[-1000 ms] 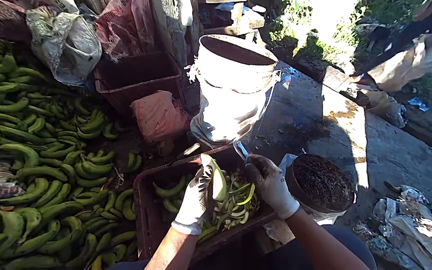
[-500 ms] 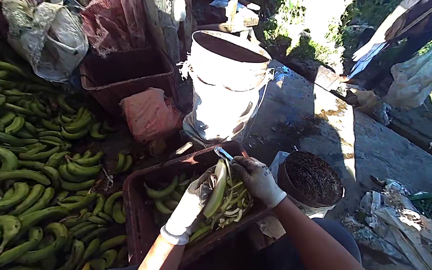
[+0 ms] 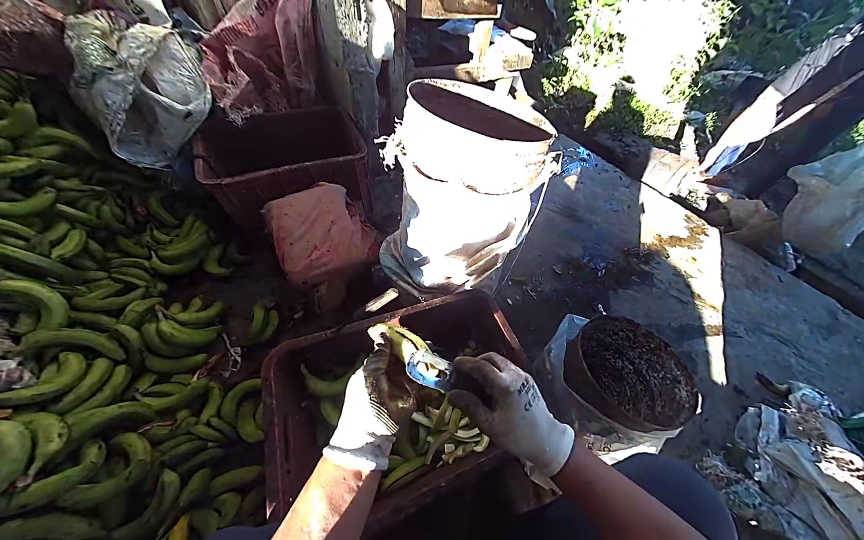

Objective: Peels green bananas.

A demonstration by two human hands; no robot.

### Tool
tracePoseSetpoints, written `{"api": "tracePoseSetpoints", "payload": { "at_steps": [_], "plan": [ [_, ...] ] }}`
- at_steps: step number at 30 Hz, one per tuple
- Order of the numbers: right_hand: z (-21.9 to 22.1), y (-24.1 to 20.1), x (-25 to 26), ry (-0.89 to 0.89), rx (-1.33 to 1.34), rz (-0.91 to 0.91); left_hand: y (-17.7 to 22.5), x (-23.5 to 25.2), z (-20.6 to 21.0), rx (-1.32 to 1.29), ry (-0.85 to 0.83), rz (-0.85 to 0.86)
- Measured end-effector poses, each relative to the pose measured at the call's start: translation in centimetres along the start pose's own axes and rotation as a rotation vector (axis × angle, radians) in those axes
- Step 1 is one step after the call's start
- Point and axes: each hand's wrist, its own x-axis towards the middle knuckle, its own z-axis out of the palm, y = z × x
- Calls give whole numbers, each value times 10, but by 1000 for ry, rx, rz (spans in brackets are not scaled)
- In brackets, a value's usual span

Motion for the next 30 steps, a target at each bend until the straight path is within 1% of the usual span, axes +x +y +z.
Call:
{"api": "tracePoseSetpoints", "payload": {
  "at_steps": [4,6,7,9,12,13,14,15,16,17,19,22,23,24,25,26,27,28,30],
  "plan": [
    [0,5,4,-6,-9,-81,7,-7,4,74,-68,-83],
    [-2,8,8,3,16,-64,7,-12,4,127,-155,-91],
    [-3,11,10,0,42,-31,6,-17,4,201,-204,-70],
    [-7,18,17,-44,103,90,6,-26,2,410,-300,-11],
    [-16,43,34,-193,109,371,8,-33,0,719,-413,37],
    [-18,54,38,-228,91,464,7,-36,3,760,-446,32],
    [-21,62,39,-222,92,534,5,-36,5,703,-465,-23],
    [-23,66,38,-192,96,579,3,-34,7,632,-467,-81],
    [-26,66,36,-152,89,598,2,-30,8,602,-457,-105],
    [-29,61,35,-102,82,580,3,-27,10,637,-428,-74],
    [-35,44,31,-20,94,451,9,-24,12,814,-393,54],
    [-36,17,22,48,41,186,17,-23,12,1050,-463,187],
    [-33,13,21,56,-12,149,18,-24,13,1096,-490,194],
    [-31,12,22,42,-60,179,18,-26,14,1129,-514,183],
    [-30,16,26,6,-89,267,18,-27,14,1119,-531,162],
    [-30,23,29,-33,-109,363,16,-28,12,1059,-527,149],
    [-31,31,32,-41,-109,422,13,-28,10,950,-488,140],
    [-32,36,32,-18,-81,436,9,-27,8,807,-425,131],
    [-31,36,26,53,1,356,6,-20,4,467,-331,78]
  ]
}}
